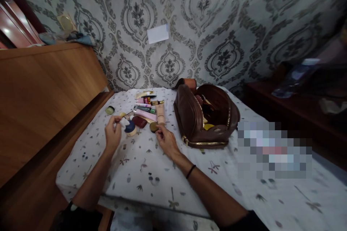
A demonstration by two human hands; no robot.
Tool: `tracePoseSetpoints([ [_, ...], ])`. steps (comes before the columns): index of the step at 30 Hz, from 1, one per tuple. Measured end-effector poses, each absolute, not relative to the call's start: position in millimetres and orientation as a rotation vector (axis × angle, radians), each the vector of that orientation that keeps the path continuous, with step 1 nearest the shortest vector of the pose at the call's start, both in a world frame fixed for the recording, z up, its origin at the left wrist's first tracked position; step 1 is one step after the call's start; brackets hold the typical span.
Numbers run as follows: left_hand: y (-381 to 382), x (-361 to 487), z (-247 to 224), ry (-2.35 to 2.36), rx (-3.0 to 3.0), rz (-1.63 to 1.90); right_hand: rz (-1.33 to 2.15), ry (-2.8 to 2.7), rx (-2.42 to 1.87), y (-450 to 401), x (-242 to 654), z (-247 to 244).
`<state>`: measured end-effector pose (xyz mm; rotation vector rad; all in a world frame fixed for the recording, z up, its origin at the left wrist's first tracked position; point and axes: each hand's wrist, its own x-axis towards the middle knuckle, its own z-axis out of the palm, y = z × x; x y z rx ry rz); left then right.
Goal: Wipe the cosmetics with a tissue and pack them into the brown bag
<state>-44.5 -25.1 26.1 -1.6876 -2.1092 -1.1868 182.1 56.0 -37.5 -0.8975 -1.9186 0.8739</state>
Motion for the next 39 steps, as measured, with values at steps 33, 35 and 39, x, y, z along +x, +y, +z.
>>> tracePoseSetpoints([
  [33,-37.0,-58.0,113.1,-2.092,-2.020,-0.750,0.689,-1.894,-0.675,33.2,186.4,-10.5],
  [35,-42.1,-43.7,112.0,-2.056,-2.248,-0.760,0.667,-1.961,-0.603,28.8,186.1,-7.9],
  [39,-46.4,-16.6,102.9,-1.947,-2.548,-0.699,0.743,-2.089,-0.508,22.6,182.9,-10.7],
])
